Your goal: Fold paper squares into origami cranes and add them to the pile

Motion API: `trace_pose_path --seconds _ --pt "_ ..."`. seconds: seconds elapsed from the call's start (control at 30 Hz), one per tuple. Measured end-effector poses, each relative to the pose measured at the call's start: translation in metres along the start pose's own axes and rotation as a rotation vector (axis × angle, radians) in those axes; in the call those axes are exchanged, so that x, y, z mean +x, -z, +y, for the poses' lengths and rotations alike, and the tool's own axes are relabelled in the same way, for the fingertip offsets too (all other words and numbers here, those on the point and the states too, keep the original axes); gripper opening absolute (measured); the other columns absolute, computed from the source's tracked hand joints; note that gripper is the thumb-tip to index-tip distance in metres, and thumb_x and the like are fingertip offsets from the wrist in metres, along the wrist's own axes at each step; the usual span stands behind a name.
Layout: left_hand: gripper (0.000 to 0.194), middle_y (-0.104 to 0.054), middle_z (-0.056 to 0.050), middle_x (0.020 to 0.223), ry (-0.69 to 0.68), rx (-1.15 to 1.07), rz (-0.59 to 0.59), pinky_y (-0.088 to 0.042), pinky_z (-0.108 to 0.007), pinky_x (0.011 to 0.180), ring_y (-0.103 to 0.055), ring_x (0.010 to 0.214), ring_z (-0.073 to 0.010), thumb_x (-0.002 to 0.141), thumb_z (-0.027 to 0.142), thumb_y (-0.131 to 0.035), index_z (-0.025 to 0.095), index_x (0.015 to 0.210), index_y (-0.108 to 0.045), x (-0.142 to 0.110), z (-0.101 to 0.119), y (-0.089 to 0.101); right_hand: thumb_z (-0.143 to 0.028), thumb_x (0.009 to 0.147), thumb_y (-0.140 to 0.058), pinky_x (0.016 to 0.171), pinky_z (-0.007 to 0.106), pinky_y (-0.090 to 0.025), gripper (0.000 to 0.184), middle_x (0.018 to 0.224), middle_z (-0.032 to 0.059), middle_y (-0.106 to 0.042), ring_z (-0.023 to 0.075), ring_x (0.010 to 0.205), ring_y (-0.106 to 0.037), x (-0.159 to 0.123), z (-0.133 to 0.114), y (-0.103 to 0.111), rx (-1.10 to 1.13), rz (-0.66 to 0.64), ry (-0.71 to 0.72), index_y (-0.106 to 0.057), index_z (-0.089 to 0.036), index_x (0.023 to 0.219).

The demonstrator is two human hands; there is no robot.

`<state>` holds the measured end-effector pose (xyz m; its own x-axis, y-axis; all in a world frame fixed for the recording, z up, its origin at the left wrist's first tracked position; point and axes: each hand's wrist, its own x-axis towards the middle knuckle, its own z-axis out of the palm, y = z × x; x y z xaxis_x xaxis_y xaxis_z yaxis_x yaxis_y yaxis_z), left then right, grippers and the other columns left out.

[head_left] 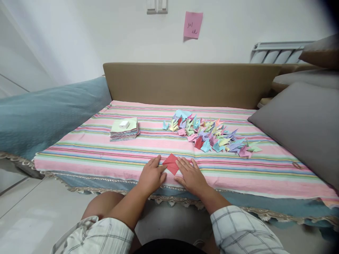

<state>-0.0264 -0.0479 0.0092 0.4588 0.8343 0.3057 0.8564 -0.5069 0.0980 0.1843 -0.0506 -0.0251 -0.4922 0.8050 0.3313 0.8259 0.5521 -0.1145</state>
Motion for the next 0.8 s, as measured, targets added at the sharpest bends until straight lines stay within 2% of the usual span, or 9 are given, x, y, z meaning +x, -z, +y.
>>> trace_pose_path --seconds 0.2,0.27,0.33,0.4,0.47,0.6,0.8 --pt "0.026 -0.058 -0.013 0.123 0.082 -0.003 -0.035 -0.041 -0.041 0.098 -0.054 0.111 -0.027 0.082 0.03 -0.051 0.017 0.095 -0.069 0.004 -0.004 0.012 -0.056 0.09 -0.029 0.108 0.051 -0.015 0.064 0.144 0.0106 -0.033 0.0233 0.135 -0.026 0.0 0.0 0.0 0.008 -0.011 -0.004 -0.03 -0.017 0.14" --pt "0.027 -0.059 -0.011 0.122 0.091 -0.008 0.032 -0.035 -0.046 0.101 -0.054 0.11 -0.0259 0.084 0.03 -0.048 0.018 0.099 -0.066 0.005 0.002 0.013 -0.056 0.09 -0.029 0.108 0.051 -0.014 0.064 0.144 0.0109 -0.032 0.0234 0.134 -0.026 0.001 -0.001 -0.001 0.006 -0.01 -0.004 -0.031 -0.016 0.14" --pt "0.032 -0.057 -0.008 0.126 0.028 -0.003 0.101 -0.019 -0.054 0.108 -0.047 0.119 -0.0269 0.084 0.029 -0.047 0.021 0.114 -0.057 0.006 0.012 0.008 -0.055 0.09 -0.03 0.108 0.051 -0.014 0.063 0.144 0.0108 -0.032 0.0236 0.134 -0.027 0.0 0.0 -0.002 0.003 -0.009 -0.006 -0.031 -0.016 0.139" --pt "0.04 -0.053 -0.007 0.13 -0.127 -0.004 0.07 -0.007 -0.056 0.11 -0.037 0.128 -0.0264 0.085 0.03 -0.047 0.023 0.124 -0.049 0.006 0.023 0.0 -0.054 0.09 -0.032 0.108 0.051 -0.014 0.062 0.144 0.0104 -0.032 0.0238 0.134 -0.026 0.0 0.0 -0.003 0.0 -0.013 -0.005 -0.03 -0.017 0.14" --pt "0.043 -0.053 -0.008 0.131 -0.154 0.008 0.072 0.0 -0.058 0.109 -0.033 0.131 -0.0258 0.086 0.027 -0.043 0.023 0.13 -0.043 0.006 0.03 -0.009 -0.052 0.09 -0.034 0.108 0.052 -0.014 0.061 0.144 0.0104 -0.032 0.0239 0.134 -0.026 0.0 0.0 -0.004 -0.006 -0.017 -0.001 -0.03 -0.017 0.14" --pt "0.057 -0.05 -0.011 0.133 -0.086 -0.009 0.0 0.005 -0.062 0.106 -0.027 0.133 -0.03 0.082 0.027 -0.048 0.018 0.137 -0.034 0.002 0.027 -0.018 -0.05 0.09 -0.036 0.108 0.051 -0.015 0.061 0.144 0.0112 -0.033 0.0243 0.134 -0.027 0.0 0.0 -0.005 -0.021 -0.011 -0.001 -0.031 -0.016 0.14" --pt "0.066 -0.046 -0.012 0.136 -0.045 -0.004 -0.071 0.003 -0.065 0.104 -0.024 0.134 -0.0308 0.077 0.023 -0.051 0.017 0.139 -0.028 -0.007 0.015 -0.011 -0.05 0.09 -0.037 0.108 0.051 -0.013 0.059 0.144 0.0107 -0.033 0.0239 0.134 -0.027 0.0 -0.001 -0.002 -0.002 -0.012 -0.017 -0.033 -0.017 0.139"
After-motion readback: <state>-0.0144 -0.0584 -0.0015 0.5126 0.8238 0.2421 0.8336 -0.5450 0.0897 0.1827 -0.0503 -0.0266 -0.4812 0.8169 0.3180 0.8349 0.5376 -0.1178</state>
